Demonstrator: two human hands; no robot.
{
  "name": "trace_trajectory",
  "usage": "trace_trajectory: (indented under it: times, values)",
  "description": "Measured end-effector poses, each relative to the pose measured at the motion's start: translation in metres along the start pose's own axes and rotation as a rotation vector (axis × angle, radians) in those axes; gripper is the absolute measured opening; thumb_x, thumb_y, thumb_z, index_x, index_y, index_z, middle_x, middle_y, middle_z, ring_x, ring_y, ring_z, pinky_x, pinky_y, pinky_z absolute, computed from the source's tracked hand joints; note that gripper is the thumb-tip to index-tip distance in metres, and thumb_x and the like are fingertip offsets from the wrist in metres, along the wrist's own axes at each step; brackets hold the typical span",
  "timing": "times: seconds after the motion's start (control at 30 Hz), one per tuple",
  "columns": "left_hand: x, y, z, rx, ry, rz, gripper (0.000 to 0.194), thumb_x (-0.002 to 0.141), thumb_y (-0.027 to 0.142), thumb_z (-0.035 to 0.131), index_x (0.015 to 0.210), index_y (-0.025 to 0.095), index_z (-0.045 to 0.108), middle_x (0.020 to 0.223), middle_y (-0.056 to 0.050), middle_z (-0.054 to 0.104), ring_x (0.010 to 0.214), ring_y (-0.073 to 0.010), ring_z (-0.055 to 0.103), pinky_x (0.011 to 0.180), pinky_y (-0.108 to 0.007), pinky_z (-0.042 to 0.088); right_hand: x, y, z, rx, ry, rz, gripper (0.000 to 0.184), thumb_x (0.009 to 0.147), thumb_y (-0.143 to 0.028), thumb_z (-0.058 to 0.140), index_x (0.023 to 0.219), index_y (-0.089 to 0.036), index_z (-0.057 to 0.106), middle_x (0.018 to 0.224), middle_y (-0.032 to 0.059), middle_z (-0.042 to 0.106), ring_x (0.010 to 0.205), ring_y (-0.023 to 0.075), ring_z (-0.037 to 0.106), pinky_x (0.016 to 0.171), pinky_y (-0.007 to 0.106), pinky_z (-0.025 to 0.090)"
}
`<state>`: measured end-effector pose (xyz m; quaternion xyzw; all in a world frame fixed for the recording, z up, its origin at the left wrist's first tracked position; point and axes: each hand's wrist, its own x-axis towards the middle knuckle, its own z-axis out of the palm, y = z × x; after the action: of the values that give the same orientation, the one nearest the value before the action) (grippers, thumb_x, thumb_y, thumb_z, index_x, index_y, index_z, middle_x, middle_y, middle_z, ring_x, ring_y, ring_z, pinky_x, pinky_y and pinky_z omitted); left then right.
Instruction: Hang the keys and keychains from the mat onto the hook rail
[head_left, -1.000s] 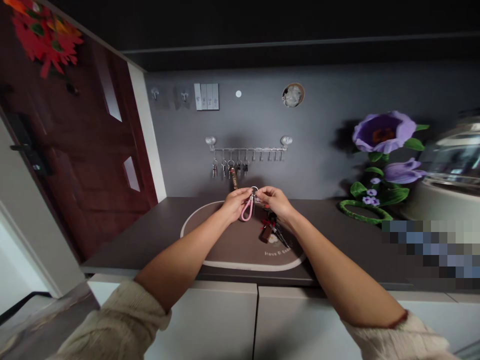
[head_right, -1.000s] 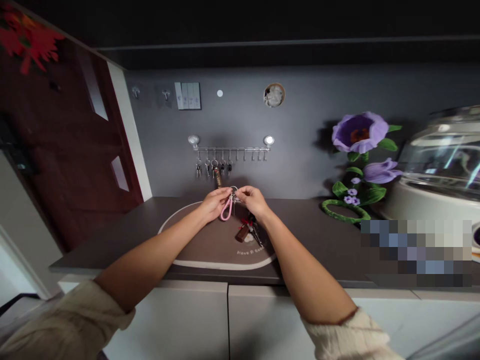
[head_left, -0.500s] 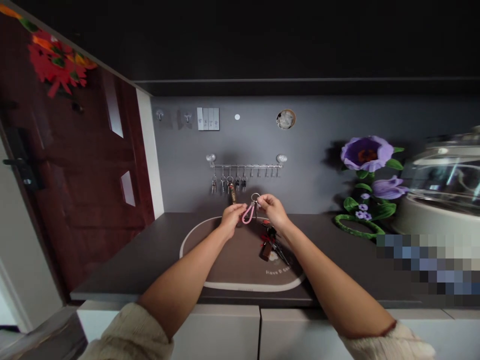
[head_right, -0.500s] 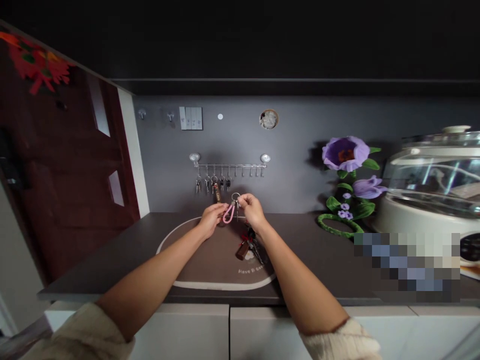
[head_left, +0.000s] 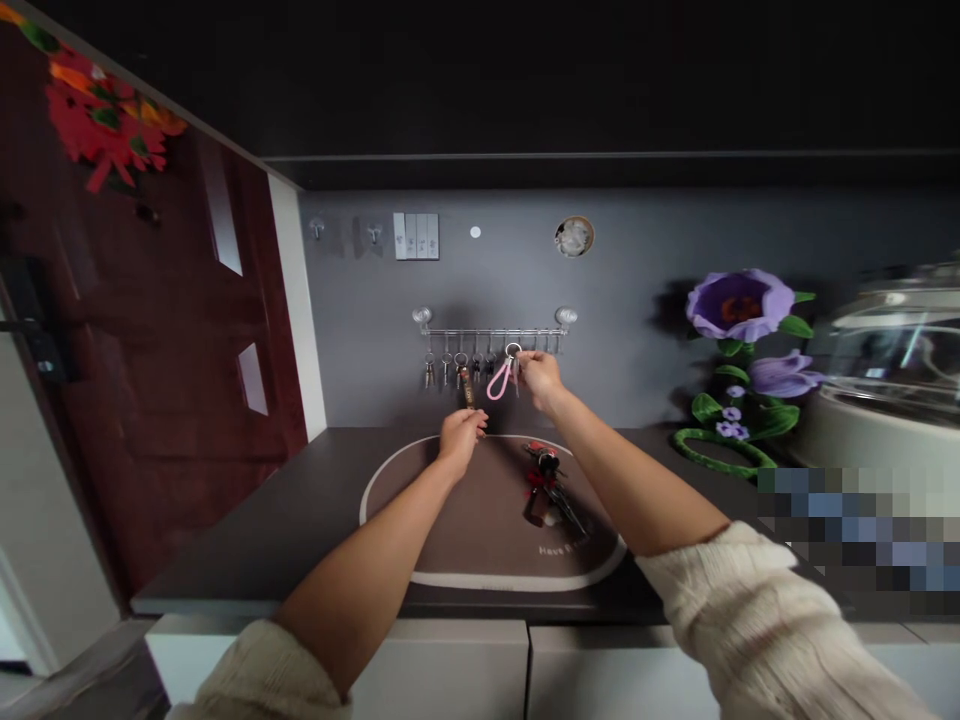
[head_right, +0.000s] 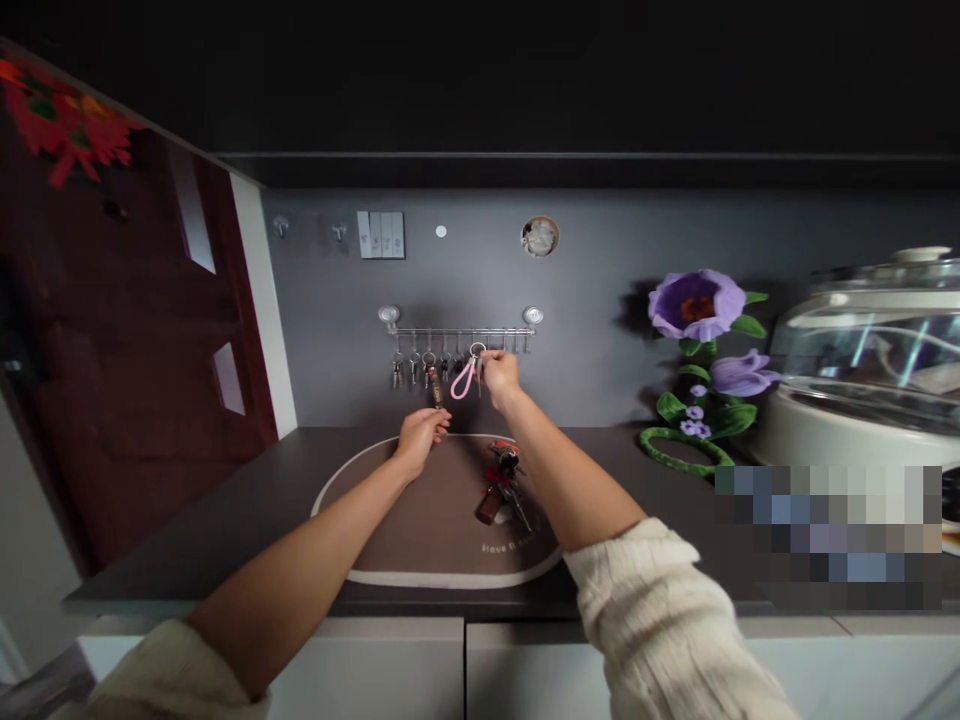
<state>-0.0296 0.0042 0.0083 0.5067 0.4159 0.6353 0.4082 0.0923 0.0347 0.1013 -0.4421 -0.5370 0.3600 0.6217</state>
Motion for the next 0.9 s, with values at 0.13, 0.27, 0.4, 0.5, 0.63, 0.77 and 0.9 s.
trace_trajectory:
  times: [0.13,0.27,0.4,0.5,0.63,0.77,0.9]
  values:
    - [0.002,-0.002,-0.001,0.003,0.013,0.006,0.019,0.063,0.031,0.051,0.065,0.012,0.057,0.058,-0.001,0.052,0.048,-0.0057,0.044,0.043,-0.017,0.029,0.017,0.007,0.006,0.003,0.093,0.031,0.014,0.072,-0.017,0.042,0.076,-0.014,0.056,0.057,0.0036,0.055,0.045,0.009,0.046,0.049,0.024,0.042]
    - [0.002,-0.002,0.0,-0.004,0.02,0.012,0.018,0.063,0.029,0.051,0.064,0.013,0.057,0.057,0.0,0.052,0.047,-0.0057,0.043,0.043,-0.018,0.029,0.026,0.014,0.01,-0.024,0.125,0.057,0.017,0.072,-0.019,0.045,0.08,-0.014,0.058,0.057,0.0049,0.056,0.046,0.0106,0.048,0.05,0.025,0.043]
    - [0.001,0.0,0.0,0.004,0.029,0.015,0.017,0.063,0.028,0.051,0.063,0.012,0.057,0.057,0.0,0.051,0.047,-0.0059,0.043,0.043,-0.018,0.029,0.03,0.019,0.013,-0.094,0.139,0.07,0.019,0.072,-0.022,0.046,0.082,-0.013,0.059,0.059,0.0061,0.057,0.049,0.0119,0.049,0.05,0.025,0.044]
    - [0.001,0.0,-0.001,-0.001,0.038,0.025,0.017,0.063,0.028,0.051,0.063,0.012,0.057,0.057,0.0,0.051,0.047,-0.0061,0.044,0.044,-0.018,0.03,0.031,0.021,0.012,-0.11,0.131,0.089,0.019,0.072,-0.023,0.046,0.085,-0.014,0.058,0.06,0.0062,0.057,0.05,0.012,0.05,0.049,0.025,0.045]
    - [0.001,-0.001,-0.001,-0.005,0.048,0.043,0.017,0.063,0.028,0.051,0.062,0.012,0.057,0.056,0.0,0.052,0.047,-0.0065,0.044,0.046,-0.019,0.031,0.031,0.024,0.01,-0.087,0.14,0.107,0.015,0.072,-0.02,0.045,0.081,-0.015,0.056,0.061,0.0048,0.056,0.048,0.0099,0.049,0.048,0.024,0.045]
    - [0.0,-0.001,-0.001,-0.006,0.044,0.052,0.016,0.062,0.027,0.051,0.061,0.012,0.058,0.055,0.0,0.053,0.048,-0.0068,0.045,0.047,-0.019,0.032,0.028,0.027,0.009,-0.032,0.116,0.11,0.008,0.072,-0.016,0.044,0.073,-0.016,0.052,0.058,0.0013,0.053,0.047,0.0082,0.049,0.048,0.022,0.044]
    - [0.0,0.0,0.0,-0.003,0.051,0.048,0.016,0.062,0.027,0.051,0.06,0.012,0.057,0.055,0.0,0.052,0.048,-0.0068,0.045,0.047,-0.019,0.032,0.024,0.029,0.008,0.017,0.093,0.103,0.008,0.074,-0.015,0.043,0.068,-0.016,0.048,0.055,-0.0011,0.051,0.046,0.007,0.049,0.047,0.021,0.044]
